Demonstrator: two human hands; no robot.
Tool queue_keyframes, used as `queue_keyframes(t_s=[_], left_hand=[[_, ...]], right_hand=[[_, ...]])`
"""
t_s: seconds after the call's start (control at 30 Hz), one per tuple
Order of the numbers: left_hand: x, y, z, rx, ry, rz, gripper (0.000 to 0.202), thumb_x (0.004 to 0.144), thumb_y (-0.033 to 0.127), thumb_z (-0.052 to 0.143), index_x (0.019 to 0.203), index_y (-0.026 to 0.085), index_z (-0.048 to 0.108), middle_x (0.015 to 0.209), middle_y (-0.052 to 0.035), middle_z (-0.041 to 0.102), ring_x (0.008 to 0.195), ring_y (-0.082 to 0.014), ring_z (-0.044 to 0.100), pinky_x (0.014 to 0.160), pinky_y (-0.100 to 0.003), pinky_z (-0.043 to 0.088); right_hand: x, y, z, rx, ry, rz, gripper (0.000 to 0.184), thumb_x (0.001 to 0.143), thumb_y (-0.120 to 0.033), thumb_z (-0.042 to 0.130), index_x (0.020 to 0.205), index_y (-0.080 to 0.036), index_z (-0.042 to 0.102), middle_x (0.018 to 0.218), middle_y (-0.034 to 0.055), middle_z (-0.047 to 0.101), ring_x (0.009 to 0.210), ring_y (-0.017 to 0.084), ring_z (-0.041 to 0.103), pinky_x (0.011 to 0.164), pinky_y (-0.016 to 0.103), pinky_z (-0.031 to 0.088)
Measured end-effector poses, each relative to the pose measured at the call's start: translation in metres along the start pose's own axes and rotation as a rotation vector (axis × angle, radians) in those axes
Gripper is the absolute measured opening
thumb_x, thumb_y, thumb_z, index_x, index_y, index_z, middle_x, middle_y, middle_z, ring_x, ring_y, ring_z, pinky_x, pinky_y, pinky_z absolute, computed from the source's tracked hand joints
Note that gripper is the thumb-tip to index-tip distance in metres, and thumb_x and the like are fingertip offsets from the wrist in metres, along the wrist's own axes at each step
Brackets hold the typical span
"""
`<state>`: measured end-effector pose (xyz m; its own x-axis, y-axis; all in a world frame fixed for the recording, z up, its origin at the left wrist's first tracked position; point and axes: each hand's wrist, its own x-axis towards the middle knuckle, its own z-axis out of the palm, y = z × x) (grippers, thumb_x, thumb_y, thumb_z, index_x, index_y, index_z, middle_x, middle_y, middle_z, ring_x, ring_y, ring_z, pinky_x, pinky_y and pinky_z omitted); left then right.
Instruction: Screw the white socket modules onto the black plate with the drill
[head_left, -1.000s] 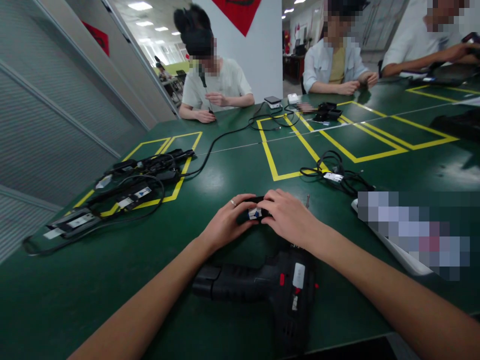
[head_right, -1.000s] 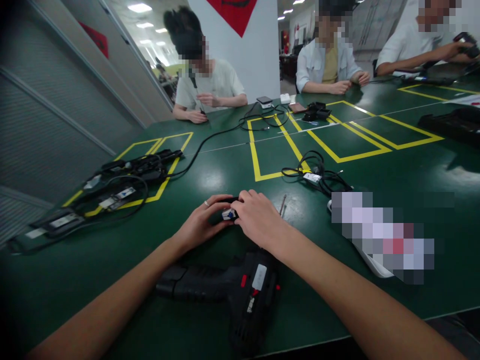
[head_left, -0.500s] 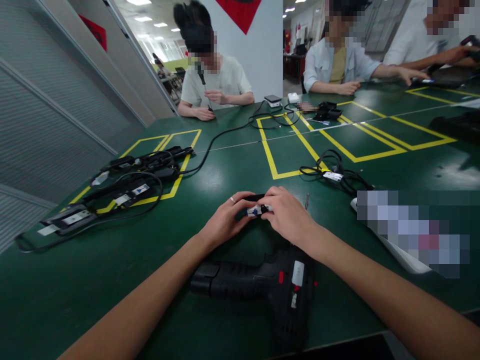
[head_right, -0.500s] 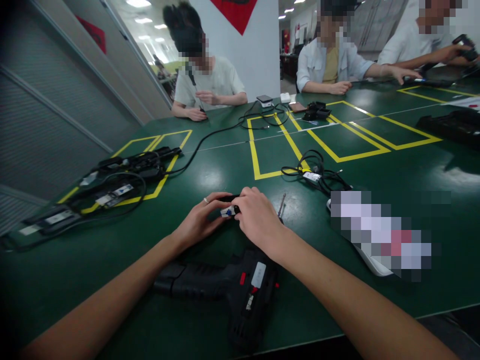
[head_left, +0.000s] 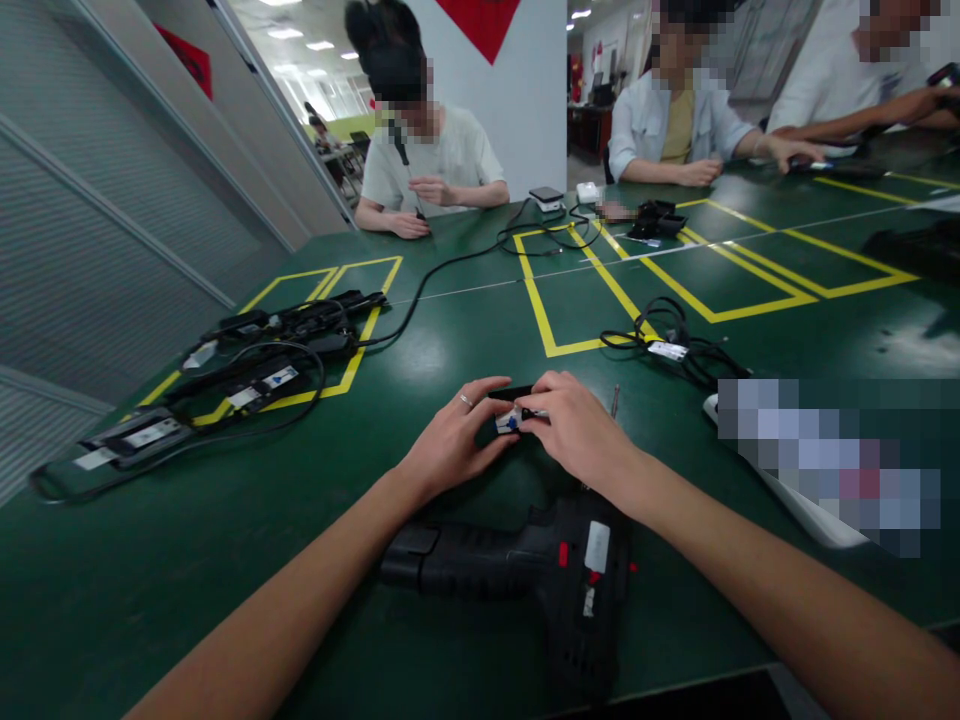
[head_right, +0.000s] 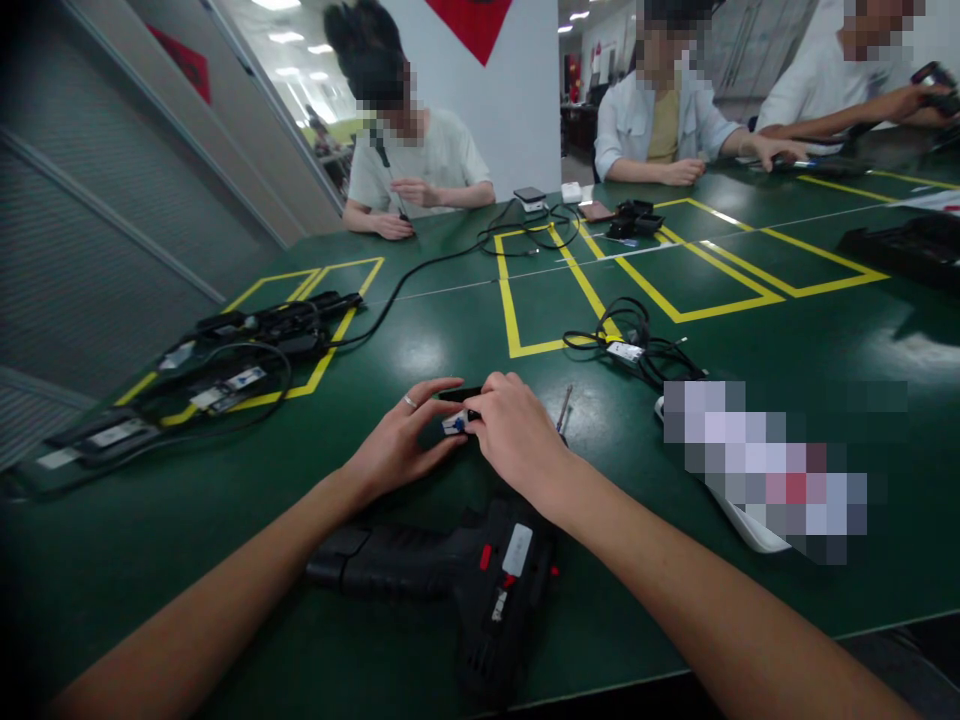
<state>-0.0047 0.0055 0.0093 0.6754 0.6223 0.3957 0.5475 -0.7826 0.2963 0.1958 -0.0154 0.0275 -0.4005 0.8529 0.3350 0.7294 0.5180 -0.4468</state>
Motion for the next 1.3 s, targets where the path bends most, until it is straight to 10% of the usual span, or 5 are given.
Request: queue_keyframes(t_s=[0.5,0.73,0.83,1.0,1.3], left_hand=[[0.002,0.002,0.003,0.166,0.047,0.257,0.044,0.087,0.024,0.058,0.129,0.023,0.043,0.127,-0.0099,0.055,0.119,-0.0236,0.051,0.100,-0.048,0.045],[0.000,0.005,-0.025,0.122,0.112,0.142,0.044,0.085,0.024,0.061,0.125,0.020,0.046,0.128,-0.0127,0.053,0.117,-0.0238,0.052,0.097,-0.043,0.047],[-0.006,0.033,-0.056,0.048,0.097,-0.024,0.028,0.086,0.025,0.057,0.114,0.022,0.053,0.116,-0.0088,0.058,0.108,-0.0211,0.057,0.092,-0.038,0.049],[-0.037,0.099,-0.064,0.049,-0.460,-0.191,0.063,0.072,0.050,0.068,0.125,0.024,0.047,0.121,-0.0092,0.057,0.103,-0.0285,0.059,0.086,-0.044,0.052],[-0.061,0.117,-0.022,0.144,-0.349,-0.274,0.036,0.066,0.024,0.059,0.101,0.019,0.055,0.099,-0.0088,0.060,0.088,-0.0275,0.059,0.077,-0.047,0.051]], right_hand=[[-0.002,-0.009,-0.005,0.009,0.039,0.059,0.022,0.082,-0.014,0.058,0.105,-0.013,0.059,0.101,0.0082,0.062,0.098,0.021,0.054,0.088,0.037,0.045],[-0.018,-0.012,-0.048,0.069,0.076,0.150,0.031,0.085,-0.025,0.059,0.115,-0.018,0.059,0.111,0.0076,0.062,0.105,0.022,0.056,0.094,0.039,0.045],[-0.038,-0.015,-0.070,0.083,0.109,0.211,0.028,0.088,-0.028,0.055,0.115,-0.021,0.059,0.113,0.0049,0.063,0.104,0.020,0.059,0.091,0.037,0.047],[-0.084,-0.016,-0.085,0.105,0.084,0.330,0.024,0.090,-0.032,0.052,0.113,-0.030,0.058,0.114,-0.0022,0.063,0.105,0.017,0.058,0.087,0.035,0.050],[-0.189,-0.008,-0.045,0.101,0.138,0.404,0.023,0.092,-0.024,0.044,0.112,-0.032,0.054,0.113,0.0051,0.063,0.104,0.020,0.061,0.084,0.039,0.056]])
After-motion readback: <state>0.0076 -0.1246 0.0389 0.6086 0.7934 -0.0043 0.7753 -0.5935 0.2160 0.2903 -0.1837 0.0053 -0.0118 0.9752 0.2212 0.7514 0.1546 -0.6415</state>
